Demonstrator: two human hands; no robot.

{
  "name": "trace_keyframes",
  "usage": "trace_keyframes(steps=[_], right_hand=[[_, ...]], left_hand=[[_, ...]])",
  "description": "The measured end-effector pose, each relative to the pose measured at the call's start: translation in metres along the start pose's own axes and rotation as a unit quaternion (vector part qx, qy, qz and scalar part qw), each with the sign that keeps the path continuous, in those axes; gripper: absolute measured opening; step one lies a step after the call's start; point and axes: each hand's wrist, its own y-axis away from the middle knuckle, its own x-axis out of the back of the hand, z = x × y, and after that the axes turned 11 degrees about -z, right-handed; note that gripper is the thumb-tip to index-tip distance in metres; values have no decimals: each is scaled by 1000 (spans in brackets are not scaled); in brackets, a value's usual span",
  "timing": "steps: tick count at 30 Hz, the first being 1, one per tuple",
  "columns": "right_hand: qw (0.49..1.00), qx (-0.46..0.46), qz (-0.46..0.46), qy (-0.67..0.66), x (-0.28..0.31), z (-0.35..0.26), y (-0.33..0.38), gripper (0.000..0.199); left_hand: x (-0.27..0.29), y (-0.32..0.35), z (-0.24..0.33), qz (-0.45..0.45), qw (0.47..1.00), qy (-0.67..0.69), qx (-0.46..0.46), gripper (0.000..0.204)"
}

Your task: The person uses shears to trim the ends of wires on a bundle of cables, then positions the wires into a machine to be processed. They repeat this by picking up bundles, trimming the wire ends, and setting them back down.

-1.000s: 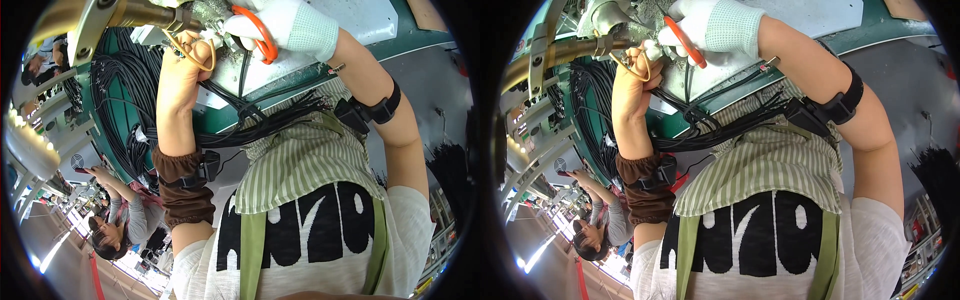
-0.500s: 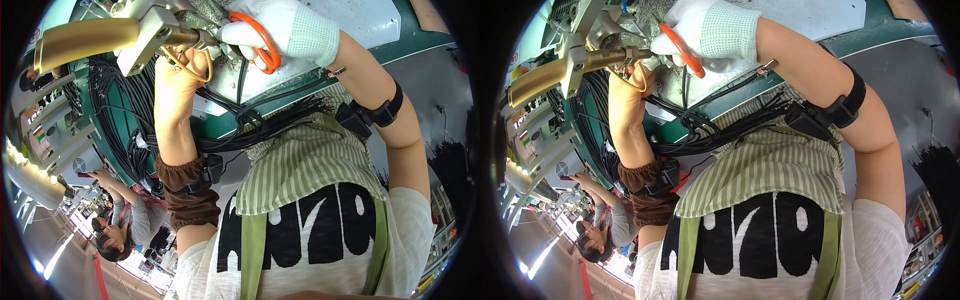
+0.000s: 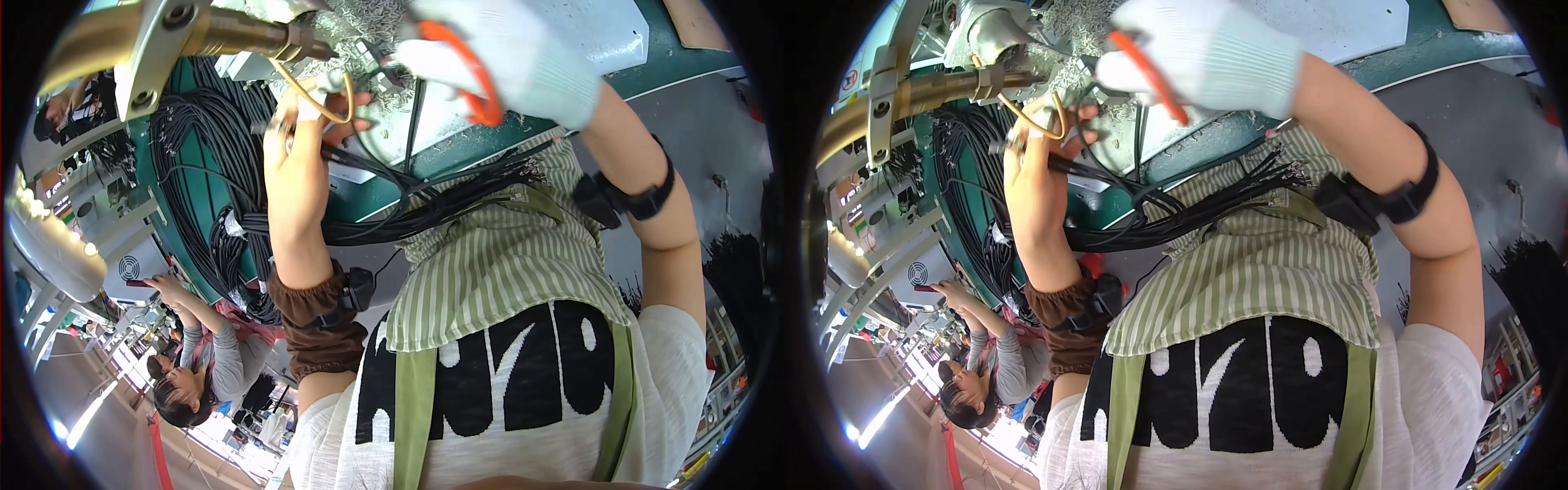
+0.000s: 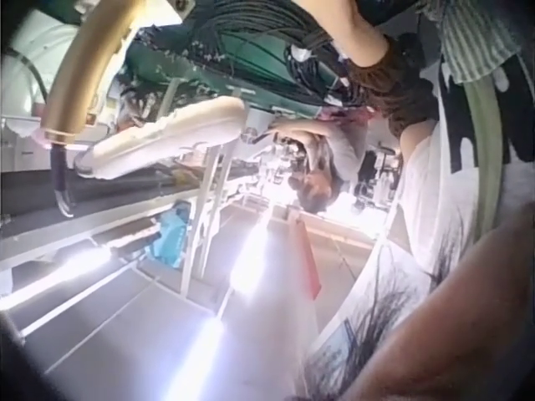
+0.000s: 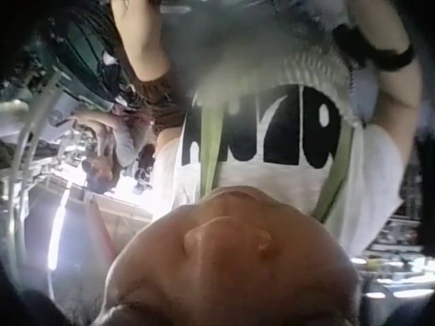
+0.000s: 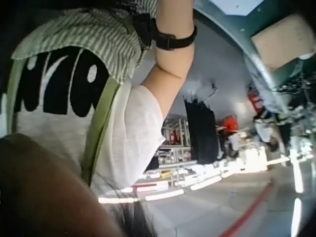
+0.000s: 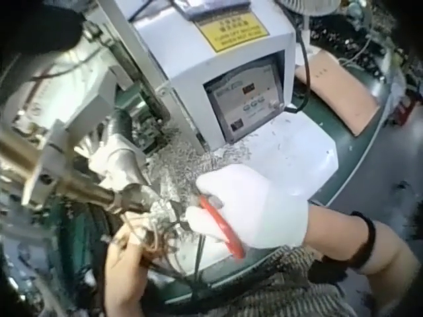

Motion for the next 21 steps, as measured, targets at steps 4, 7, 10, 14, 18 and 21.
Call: trace_keyframes(steps=[4, 7, 10, 14, 18, 21], right_hand=[[933, -261, -217, 117, 33, -36, 14, 21], [957, -236, -99, -135, 14, -62, 22, 21], [955, -123, -248, -111, 14, -86, 9, 21], [920, -238, -265, -163, 31, -78, 11, 20], [891, -306, -231, -245, 21, -73, 27, 21], [825, -380, -235, -347, 29, -86, 21, 22]], left_hand=[[18, 41, 3, -179, 971, 133, 83, 23], [-6, 46, 5, -252, 960, -118, -28, 22], [-15, 51, 20, -296, 926, -234, -25, 25], [-16, 60, 27, -308, 928, -193, 85, 32], [-24, 69, 23, -250, 935, -252, 6, 35], [-33, 73, 18, -172, 878, -434, -104, 35]])
